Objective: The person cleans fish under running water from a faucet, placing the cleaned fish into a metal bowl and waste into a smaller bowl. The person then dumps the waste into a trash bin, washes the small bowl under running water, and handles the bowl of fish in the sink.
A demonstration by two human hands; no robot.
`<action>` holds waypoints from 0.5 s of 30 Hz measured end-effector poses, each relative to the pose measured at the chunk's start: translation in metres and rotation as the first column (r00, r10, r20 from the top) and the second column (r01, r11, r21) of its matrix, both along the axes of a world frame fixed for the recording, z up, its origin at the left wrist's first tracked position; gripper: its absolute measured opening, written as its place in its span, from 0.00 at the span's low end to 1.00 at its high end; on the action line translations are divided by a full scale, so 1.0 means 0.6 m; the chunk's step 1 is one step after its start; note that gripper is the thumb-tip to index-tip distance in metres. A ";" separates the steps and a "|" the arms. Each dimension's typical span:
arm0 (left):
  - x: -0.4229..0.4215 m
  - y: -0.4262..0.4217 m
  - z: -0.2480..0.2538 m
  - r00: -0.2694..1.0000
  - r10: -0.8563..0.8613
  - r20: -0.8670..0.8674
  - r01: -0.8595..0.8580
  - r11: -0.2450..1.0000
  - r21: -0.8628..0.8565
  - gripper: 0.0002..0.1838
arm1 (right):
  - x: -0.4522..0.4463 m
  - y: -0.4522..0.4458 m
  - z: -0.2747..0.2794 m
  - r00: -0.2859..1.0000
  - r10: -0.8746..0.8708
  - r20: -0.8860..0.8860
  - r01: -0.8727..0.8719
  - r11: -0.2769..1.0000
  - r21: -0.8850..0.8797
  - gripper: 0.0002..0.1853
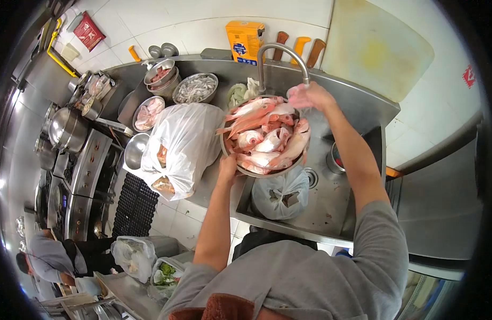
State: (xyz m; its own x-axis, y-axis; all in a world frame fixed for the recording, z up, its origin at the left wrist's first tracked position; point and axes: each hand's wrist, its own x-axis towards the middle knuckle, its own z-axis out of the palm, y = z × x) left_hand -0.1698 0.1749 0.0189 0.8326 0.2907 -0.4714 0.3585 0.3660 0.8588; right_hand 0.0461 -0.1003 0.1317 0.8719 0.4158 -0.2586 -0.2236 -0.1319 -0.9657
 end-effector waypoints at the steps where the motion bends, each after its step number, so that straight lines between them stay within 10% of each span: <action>1: 0.002 0.001 -0.002 1.000 0.006 -0.001 -0.006 1.000 -0.006 0.13 | -0.001 0.001 -0.001 0.999 0.022 -0.027 -0.021 0.999 0.032 0.13; 2: 0.001 0.000 0.000 1.000 0.010 0.001 -0.010 1.000 -0.010 0.13 | -0.007 0.005 -0.001 0.999 0.026 -0.025 -0.025 0.999 0.028 0.13; 4: 0.002 -0.001 0.004 0.999 0.005 -0.036 -0.005 1.000 0.012 0.12 | -0.017 0.016 -0.002 0.912 0.229 0.342 -0.022 0.857 -0.515 0.10; 7: 0.005 0.009 -0.024 0.995 -0.099 0.001 0.099 0.995 -0.009 0.12 | 0.006 0.004 -0.051 0.899 0.280 0.336 -0.085 0.866 -0.494 0.11; 8: 0.036 0.051 -0.157 0.982 -0.181 0.052 0.168 0.967 0.191 0.13 | 0.017 -0.008 -0.077 0.699 0.372 0.611 0.089 0.802 -0.591 0.12; 10: 0.010 0.018 -0.076 0.995 -0.102 0.021 0.094 0.962 0.256 0.14 | 0.012 -0.002 -0.065 0.858 0.260 0.442 0.029 0.836 -0.549 0.14; 11: 0.019 0.021 -0.118 0.964 -0.228 0.136 0.100 0.785 0.611 0.17 | 0.029 -0.012 -0.090 0.940 0.064 0.335 0.030 0.963 -0.268 0.13; 13: 0.014 0.000 -0.058 0.996 -0.090 -0.009 0.090 0.978 0.190 0.16 | 0.005 -0.016 -0.050 0.960 -0.032 0.277 0.097 0.970 -0.224 0.13; 15: 0.035 0.007 -0.083 0.997 -0.049 0.053 0.028 0.939 0.344 0.16 | 0.027 -0.037 -0.045 0.967 0.095 0.236 -0.028 0.962 -0.271 0.13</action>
